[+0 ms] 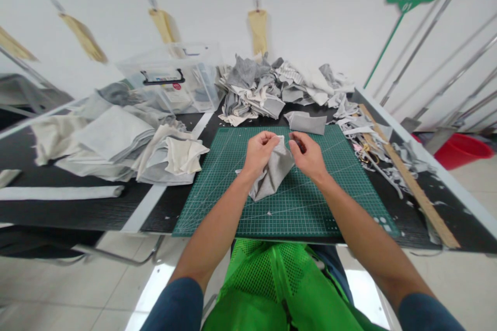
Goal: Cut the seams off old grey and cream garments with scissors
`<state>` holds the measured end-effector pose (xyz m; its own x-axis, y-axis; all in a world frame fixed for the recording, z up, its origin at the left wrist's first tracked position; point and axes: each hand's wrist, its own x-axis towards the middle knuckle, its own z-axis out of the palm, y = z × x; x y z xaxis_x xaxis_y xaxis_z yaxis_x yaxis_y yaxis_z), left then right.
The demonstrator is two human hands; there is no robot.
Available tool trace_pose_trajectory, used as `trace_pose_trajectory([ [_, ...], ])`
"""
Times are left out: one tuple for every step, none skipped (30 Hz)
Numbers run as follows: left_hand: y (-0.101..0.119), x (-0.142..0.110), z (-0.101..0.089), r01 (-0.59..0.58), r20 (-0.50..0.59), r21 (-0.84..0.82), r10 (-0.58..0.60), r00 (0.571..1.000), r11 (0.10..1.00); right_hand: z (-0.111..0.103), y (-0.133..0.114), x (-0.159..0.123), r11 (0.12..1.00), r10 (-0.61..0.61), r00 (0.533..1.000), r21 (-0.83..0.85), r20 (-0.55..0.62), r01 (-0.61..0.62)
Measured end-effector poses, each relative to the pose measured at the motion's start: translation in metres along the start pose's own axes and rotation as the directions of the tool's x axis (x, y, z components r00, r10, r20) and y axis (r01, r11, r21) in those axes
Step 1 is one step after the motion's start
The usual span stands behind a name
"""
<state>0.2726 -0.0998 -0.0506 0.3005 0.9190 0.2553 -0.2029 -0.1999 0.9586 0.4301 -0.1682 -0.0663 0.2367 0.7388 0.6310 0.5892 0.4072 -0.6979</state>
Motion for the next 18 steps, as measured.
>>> trace_pose_trajectory([
  [0.0004, 0.0002, -0.0003, 0.005, -0.002, -0.010, -0.005, 1.000, 1.000, 0.0001, -0.0010, -0.0005, 0.997, -0.058, 0.998, -0.052, -0.010, 0.058],
  [0.0008, 0.0002, -0.0005, 0.010, -0.001, -0.019, -0.010, 1.000, 1.000, 0.0001, -0.0020, -0.0010, 0.991, -0.106, 0.994, -0.085, -0.010, 0.105],
  [0.0014, 0.0001, -0.0006, 0.014, 0.000, -0.025, -0.014, 1.000, 1.000, 0.0002, -0.0029, -0.0015, 0.985, -0.142, 0.990, -0.104, -0.003, 0.141],
  [0.0019, 0.0000, -0.0006, 0.015, 0.002, -0.027, -0.015, 1.000, 1.000, 0.0003, -0.0035, -0.0020, 0.980, -0.167, 0.986, -0.113, 0.004, 0.166],
  [0.0024, -0.0001, -0.0005, 0.015, 0.004, -0.026, -0.015, 1.000, 1.000, 0.0005, -0.0039, -0.0024, 0.976, -0.183, 0.983, -0.121, 0.009, 0.183],
  [0.0028, -0.0002, -0.0004, 0.012, 0.007, -0.022, -0.012, 1.000, 1.000, 0.0008, -0.0039, -0.0027, 0.972, -0.195, 0.981, -0.130, 0.011, 0.195],
  [0.0031, -0.0004, -0.0003, 0.007, 0.012, -0.017, -0.007, 1.000, 1.000, 0.0012, -0.0035, -0.0030, 0.969, -0.205, 0.979, -0.139, 0.013, 0.204],
  [0.0032, -0.0005, -0.0001, 0.001, 0.018, -0.012, -0.001, 1.000, 1.000, 0.0017, -0.0028, -0.0031, 0.966, -0.212, 0.977, -0.147, 0.013, 0.211],
  [0.0030, -0.0006, 0.0001, -0.003, 0.026, -0.008, 0.003, 1.000, 1.000, 0.0023, -0.0020, -0.0032, 0.964, -0.217, 0.976, -0.151, 0.013, 0.217],
  [0.0027, -0.0008, 0.0003, -0.006, 0.033, -0.007, 0.006, 0.999, 1.000, 0.0030, -0.0012, -0.0033, 0.963, -0.223, 0.975, -0.153, 0.012, 0.222],
  [0.0022, -0.0009, 0.0005, -0.008, 0.041, -0.007, 0.009, 0.999, 1.000, 0.0036, -0.0005, -0.0034, 0.961, -0.231, 0.973, -0.152, 0.012, 0.230],
  [0.0016, -0.0012, 0.0008, -0.010, 0.048, -0.010, 0.010, 0.999, 1.000, 0.0040, 0.0000, -0.0035, 0.960, -0.238, 0.971, -0.152, 0.012, 0.237],
  [0.0010, -0.0015, 0.0010, -0.011, 0.056, -0.015, 0.011, 0.998, 1.000, 0.0043, 0.0002, -0.0036, 0.958, -0.244, 0.970, -0.152, 0.011, 0.243],
  [0.0005, -0.0019, 0.0014, -0.011, 0.062, -0.022, 0.012, 0.998, 1.000, 0.0044, 0.0001, -0.0036, 0.957, -0.247, 0.969, -0.153, 0.011, 0.246],
  [0.0001, -0.0022, 0.0017, -0.010, 0.067, -0.027, 0.011, 0.998, 1.000, 0.0042, -0.0003, -0.0037, 0.957, -0.245, 0.969, -0.156, 0.013, 0.244],
  [-0.0002, -0.0026, 0.0021, -0.006, 0.071, -0.029, 0.009, 0.997, 1.000, 0.0039, -0.0009, -0.0037, 0.958, -0.239, 0.971, -0.159, 0.016, 0.239],
  [-0.0004, -0.0030, 0.0025, -0.003, 0.072, -0.030, 0.005, 0.997, 1.000, 0.0035, -0.0017, -0.0037, 0.960, -0.230, 0.973, -0.162, 0.018, 0.230],
  [-0.0005, -0.0034, 0.0029, 0.001, 0.070, -0.029, 0.001, 0.998, 1.000, 0.0031, -0.0024, -0.0036, 0.961, -0.221, 0.975, -0.164, 0.020, 0.222],
])
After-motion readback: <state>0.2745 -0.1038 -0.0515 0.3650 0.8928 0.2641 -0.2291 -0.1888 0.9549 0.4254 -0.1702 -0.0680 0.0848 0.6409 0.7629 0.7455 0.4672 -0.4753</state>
